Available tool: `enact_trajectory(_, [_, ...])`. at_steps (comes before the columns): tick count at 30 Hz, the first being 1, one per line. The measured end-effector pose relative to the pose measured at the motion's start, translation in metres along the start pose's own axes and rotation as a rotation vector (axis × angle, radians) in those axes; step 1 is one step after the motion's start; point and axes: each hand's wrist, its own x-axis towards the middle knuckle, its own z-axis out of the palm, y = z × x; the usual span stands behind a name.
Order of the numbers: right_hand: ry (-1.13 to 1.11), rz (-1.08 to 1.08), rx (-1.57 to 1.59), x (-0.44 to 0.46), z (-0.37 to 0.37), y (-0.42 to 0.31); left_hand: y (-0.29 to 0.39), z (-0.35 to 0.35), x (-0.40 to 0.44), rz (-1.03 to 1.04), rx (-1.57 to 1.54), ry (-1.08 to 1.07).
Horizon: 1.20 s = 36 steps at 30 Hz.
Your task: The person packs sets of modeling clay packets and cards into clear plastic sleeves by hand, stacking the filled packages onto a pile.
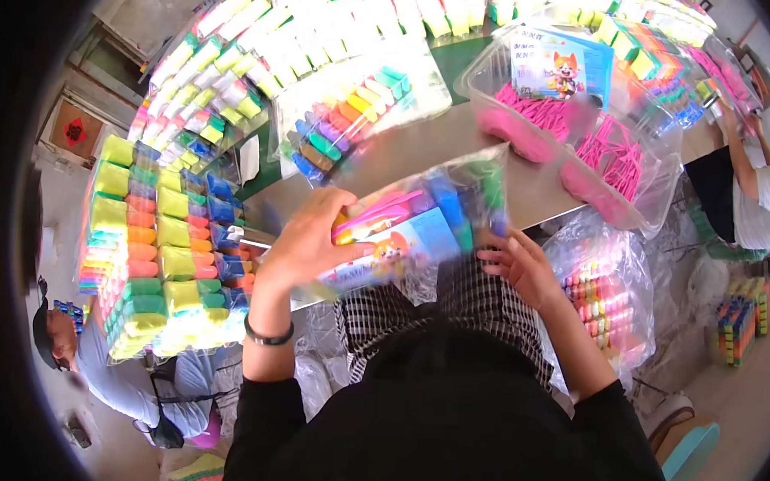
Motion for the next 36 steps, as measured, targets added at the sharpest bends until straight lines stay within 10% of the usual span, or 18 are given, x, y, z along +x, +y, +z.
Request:
enact_trajectory(4, [-0.169,0.133,-0.759,-0.001,0.031,-0.008,0.009,0.069,-0.026,0.095,0.69,0.369])
enact_trajectory(5, [-0.326,-0.189,-1.062,-0.001,0.041,-0.006,-0.008,0.107,-0.035,0.026,0.74,0.298])
enact_trajectory(11, [-0.437,-0.899,-1.277,0.028,0.094,-0.014,0.013,0.145,-0.033,-0.113,0.36,0.366])
enact_trajectory(19, [-0.214,-0.9,-1.942,0.058,0.035,-0.001,-0.022,0.125,-0.049,-0.125,0.382,0.318])
enact_trajectory(29, [0.111,-0.666,-1.488,0.047,0.015,0.017,-0.039,0.143,-0.073,-0.619,0.153,0.587])
enact_trajectory(33, [0.132,-0.504,-1.299,0.045,0.025,0.007,-0.048,0.137,-0.081,-0.515,0.208,0.543])
enact_trajectory(36, [-0.112,-0.363,-0.302,0.033,0.042,-0.03,-0.045,0.116,-0.082,-0.441,0.279,0.536])
